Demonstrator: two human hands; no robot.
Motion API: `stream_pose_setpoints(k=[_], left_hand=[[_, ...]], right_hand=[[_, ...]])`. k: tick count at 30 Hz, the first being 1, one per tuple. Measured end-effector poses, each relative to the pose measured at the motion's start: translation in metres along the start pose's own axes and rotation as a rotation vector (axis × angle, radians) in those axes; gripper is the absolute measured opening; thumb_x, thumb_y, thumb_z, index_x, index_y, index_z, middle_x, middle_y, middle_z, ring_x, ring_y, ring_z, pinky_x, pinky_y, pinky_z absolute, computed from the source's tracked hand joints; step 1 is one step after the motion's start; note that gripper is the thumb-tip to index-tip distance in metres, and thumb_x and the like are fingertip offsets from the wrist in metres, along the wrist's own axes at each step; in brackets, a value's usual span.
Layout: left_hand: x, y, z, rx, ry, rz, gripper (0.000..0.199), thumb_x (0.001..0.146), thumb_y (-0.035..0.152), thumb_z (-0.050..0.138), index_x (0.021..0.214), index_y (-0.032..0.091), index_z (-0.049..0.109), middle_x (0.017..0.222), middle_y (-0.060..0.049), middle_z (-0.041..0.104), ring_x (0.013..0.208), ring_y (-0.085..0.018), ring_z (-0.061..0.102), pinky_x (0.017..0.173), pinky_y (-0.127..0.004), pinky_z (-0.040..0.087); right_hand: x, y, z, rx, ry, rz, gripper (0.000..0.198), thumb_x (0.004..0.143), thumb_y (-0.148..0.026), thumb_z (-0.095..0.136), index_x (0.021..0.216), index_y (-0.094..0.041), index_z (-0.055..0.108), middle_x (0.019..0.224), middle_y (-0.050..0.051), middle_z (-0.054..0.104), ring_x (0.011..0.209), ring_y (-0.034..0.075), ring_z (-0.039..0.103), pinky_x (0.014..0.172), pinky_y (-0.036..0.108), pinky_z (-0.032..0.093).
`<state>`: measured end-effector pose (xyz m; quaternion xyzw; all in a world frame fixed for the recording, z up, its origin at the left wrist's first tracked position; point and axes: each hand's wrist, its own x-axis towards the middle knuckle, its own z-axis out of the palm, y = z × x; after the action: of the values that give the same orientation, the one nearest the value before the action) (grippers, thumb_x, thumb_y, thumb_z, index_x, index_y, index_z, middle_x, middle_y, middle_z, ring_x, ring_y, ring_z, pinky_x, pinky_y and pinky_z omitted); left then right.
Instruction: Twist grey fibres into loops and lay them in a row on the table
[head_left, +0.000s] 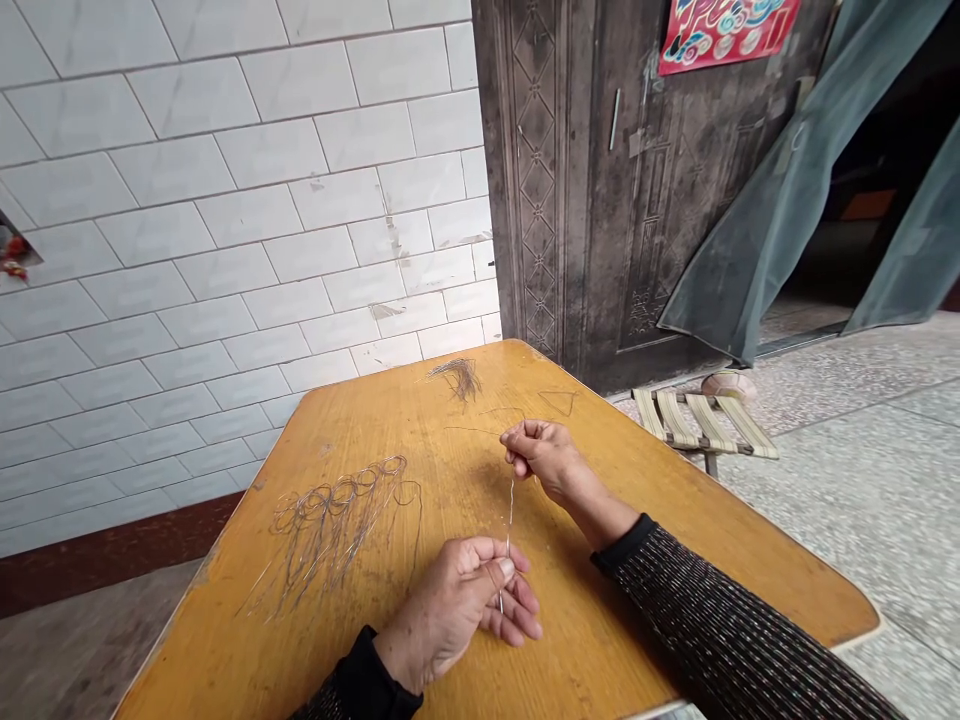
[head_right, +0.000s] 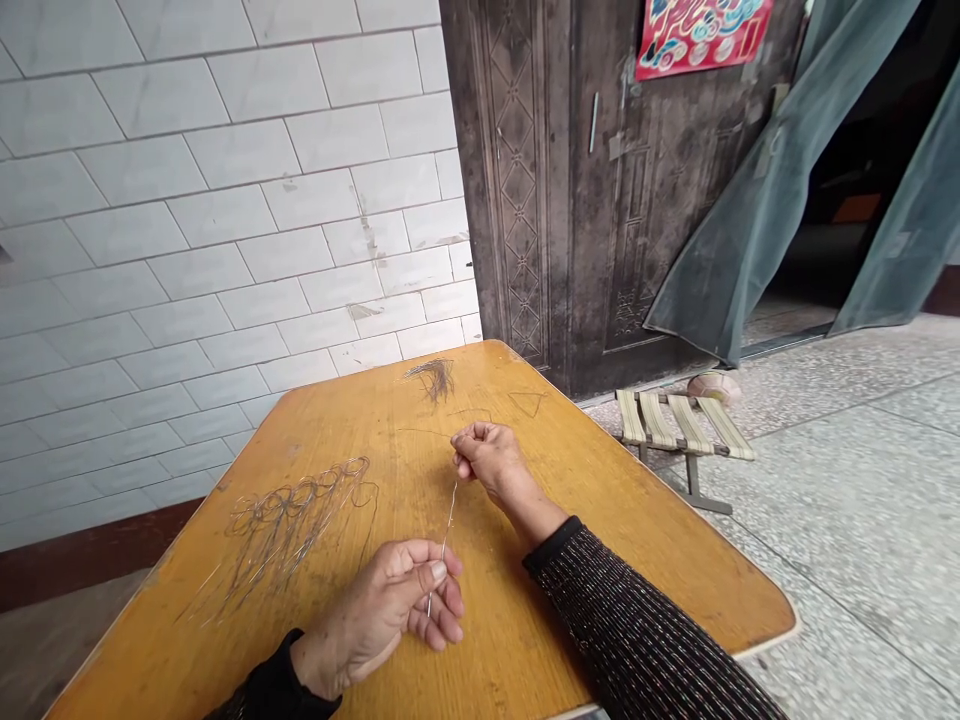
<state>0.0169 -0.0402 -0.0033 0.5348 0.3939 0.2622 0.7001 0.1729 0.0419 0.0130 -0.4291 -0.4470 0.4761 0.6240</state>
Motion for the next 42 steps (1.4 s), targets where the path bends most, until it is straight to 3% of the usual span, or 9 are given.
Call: stream_pose_setpoints(k=[9,18,36,42], left_hand=[[-0.004,0.003,0.000,0.067,-0.104,-0.062,0.028,0.075,0.038,0.054,0.084,0.012,0.052,0.063,-0.005,0.062,0.052,-0.014,0.062,0.045,-0.020,0.041],[-0.003,0.002,-0.004,-0.039,-0.120,-0.107,0.024,0.071,0.031,0.054,0.084,0.011,0.053,0.059,-0.005,0.062,0.046,-0.013,0.060,0.042,-0.019,0.041],[-0.007,0.012,-0.009,0.067,-0.233,-0.102,0.021,0.079,0.032,0.050,0.083,0.012,0.055,0.059,-0.004,0.062,0.045,-0.011,0.060,0.040,-0.016,0.038],[-0.005,0.013,-0.016,0.035,-0.175,-0.100,0.022,0.076,0.032,0.054,0.082,0.011,0.056,0.057,-0.004,0.062,0.042,-0.011,0.058,0.041,-0.017,0.039]], right_hand=[[0.003,0.002,-0.003,-0.007,-0.001,0.005,0.016,0.058,-0.025,0.059,0.050,-0.017,0.047,0.037,-0.004,0.049,0.028,0.004,0.038,0.031,0.017,0.031],[0.004,0.000,-0.004,0.012,0.031,0.002,0.016,0.058,-0.023,0.059,0.051,-0.017,0.047,0.038,-0.004,0.049,0.028,0.004,0.038,0.031,0.017,0.030],[0.006,0.000,-0.005,0.030,0.056,0.022,0.015,0.060,-0.018,0.060,0.050,-0.016,0.048,0.037,-0.004,0.050,0.027,0.004,0.038,0.029,0.015,0.031],[0.008,-0.003,-0.011,0.050,0.001,0.047,0.020,0.063,-0.023,0.064,0.051,-0.014,0.051,0.039,-0.004,0.051,0.028,0.003,0.040,0.031,0.015,0.032]])
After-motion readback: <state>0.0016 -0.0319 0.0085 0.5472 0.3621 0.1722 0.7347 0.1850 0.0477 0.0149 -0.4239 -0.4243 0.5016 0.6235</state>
